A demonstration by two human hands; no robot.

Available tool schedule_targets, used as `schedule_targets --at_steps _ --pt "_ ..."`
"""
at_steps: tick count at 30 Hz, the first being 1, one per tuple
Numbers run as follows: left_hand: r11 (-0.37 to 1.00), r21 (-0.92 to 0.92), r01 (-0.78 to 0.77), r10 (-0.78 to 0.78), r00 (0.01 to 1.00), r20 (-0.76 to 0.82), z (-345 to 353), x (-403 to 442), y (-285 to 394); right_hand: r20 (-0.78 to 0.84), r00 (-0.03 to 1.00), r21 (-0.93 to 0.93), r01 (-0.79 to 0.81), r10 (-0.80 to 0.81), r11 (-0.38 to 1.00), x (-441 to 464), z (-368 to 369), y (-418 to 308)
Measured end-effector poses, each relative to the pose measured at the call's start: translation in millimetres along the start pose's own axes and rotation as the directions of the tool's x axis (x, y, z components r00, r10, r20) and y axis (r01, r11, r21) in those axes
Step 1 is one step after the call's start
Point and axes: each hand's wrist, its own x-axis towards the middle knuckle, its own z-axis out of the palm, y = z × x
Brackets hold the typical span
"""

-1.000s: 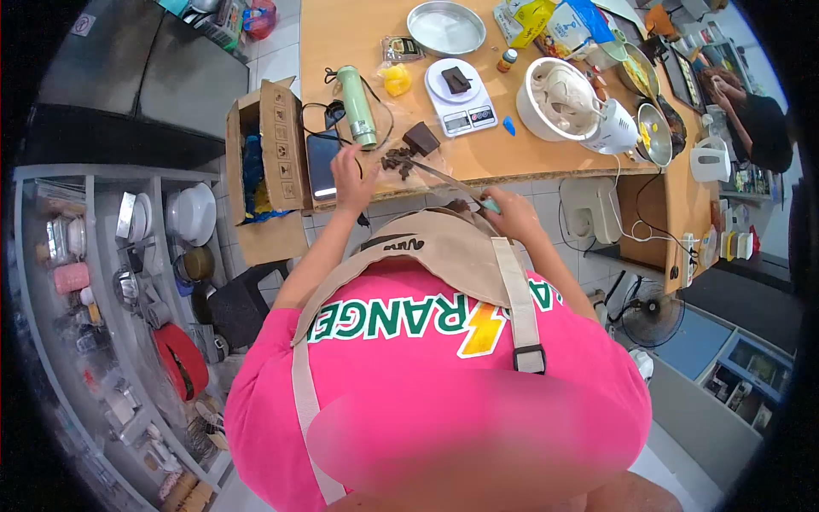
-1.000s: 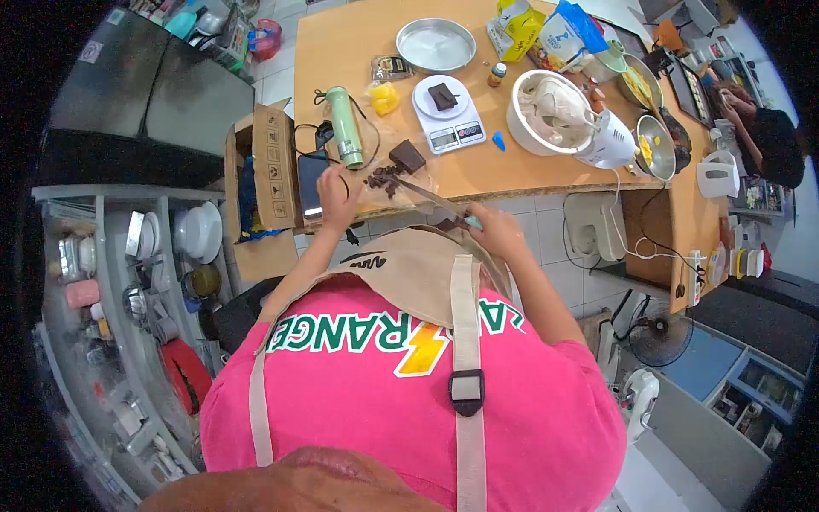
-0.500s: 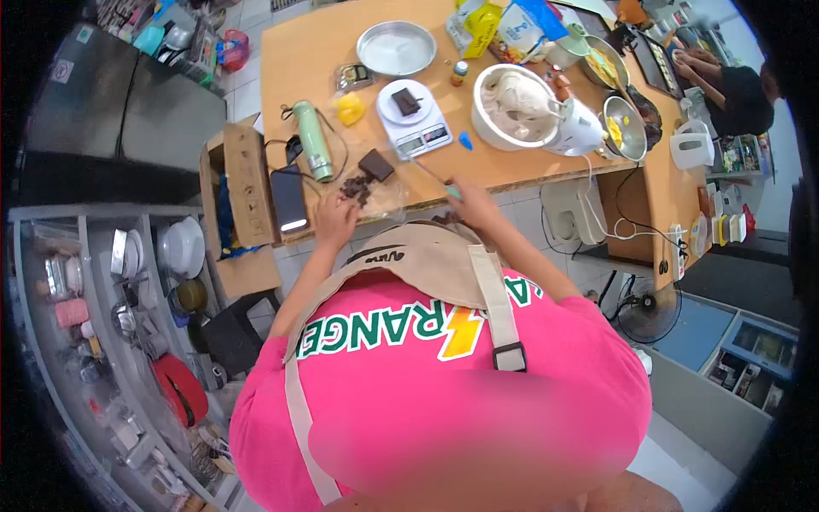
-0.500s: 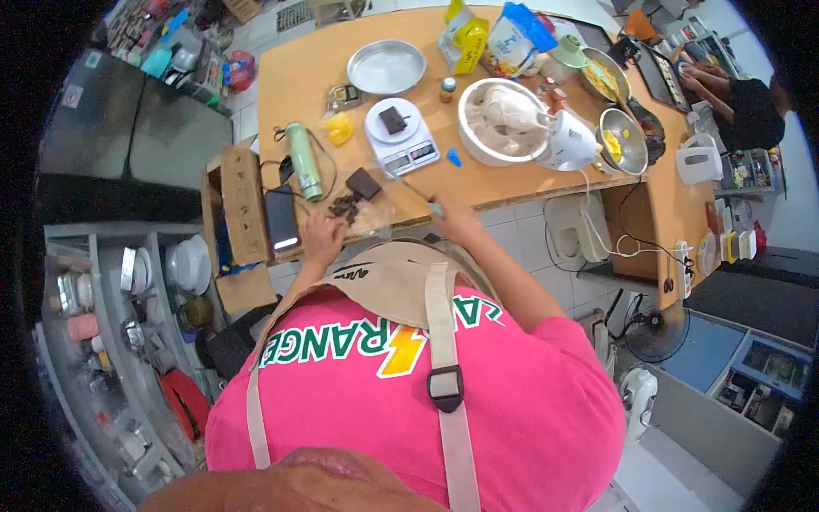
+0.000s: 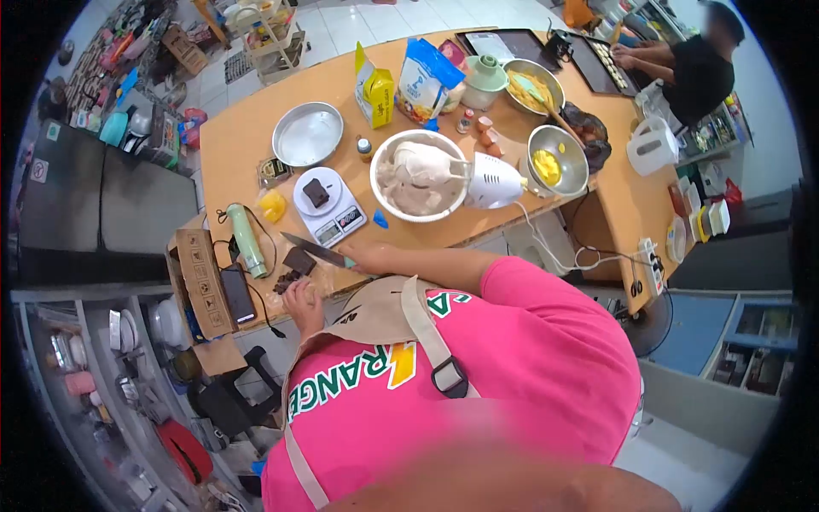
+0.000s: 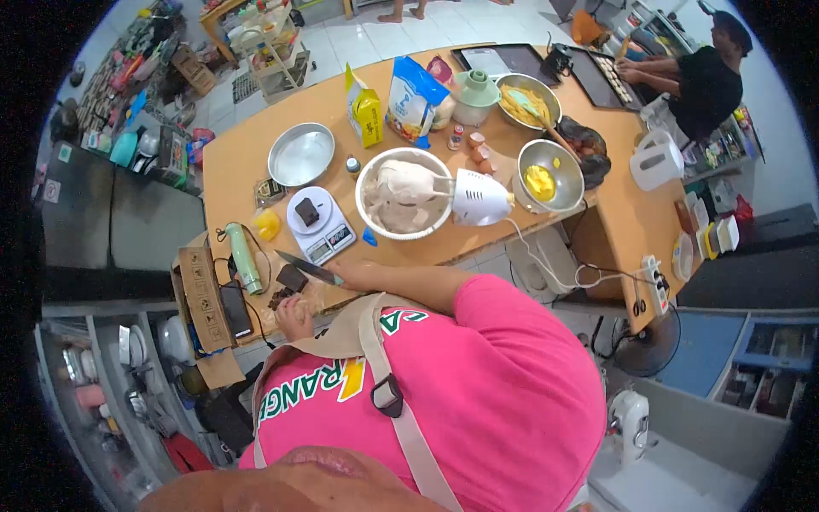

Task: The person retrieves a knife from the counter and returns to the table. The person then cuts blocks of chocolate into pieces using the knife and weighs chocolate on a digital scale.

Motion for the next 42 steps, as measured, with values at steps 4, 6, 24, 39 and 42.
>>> schedule_targets --at_steps 4,6,24,39,42 --pt "0.998 -0.013 0.064 -0.065 0.99 -0.125 7.7 -6.7 22.1 0.023 0.996 0.013 0.089 -0.089 0.996 -12.4 -25.0 -14.0" --pt "0.995 -0.035 0.092 -0.096 0.987 -0.132 8.6 -13.2 16.2 -0.015 0.991 0.032 0.131 -0.13 0.991 -17.7 -30.8 -14.0" --pt "0.964 -0.232 -0.132 0.097 0.983 -0.156 6.1 97.5 72.1 -0.926 0.346 0.136 -0.067 0.151 0.988 -194.7 -75.2 23.2" --pt "0.977 -0.184 0.107 -0.155 0.95 -0.271 9.8 40.3 75.7 -0.943 -0.181 0.297 -0.076 0.28 0.952 -272.0 -134.0 138.2" --pt "0.913 -0.358 0.198 -0.273 0.946 -0.173 38.2 36.8 94.6 -0.971 -0.145 0.212 -0.135 0.192 0.968 -293.3 -173.7 157.2"
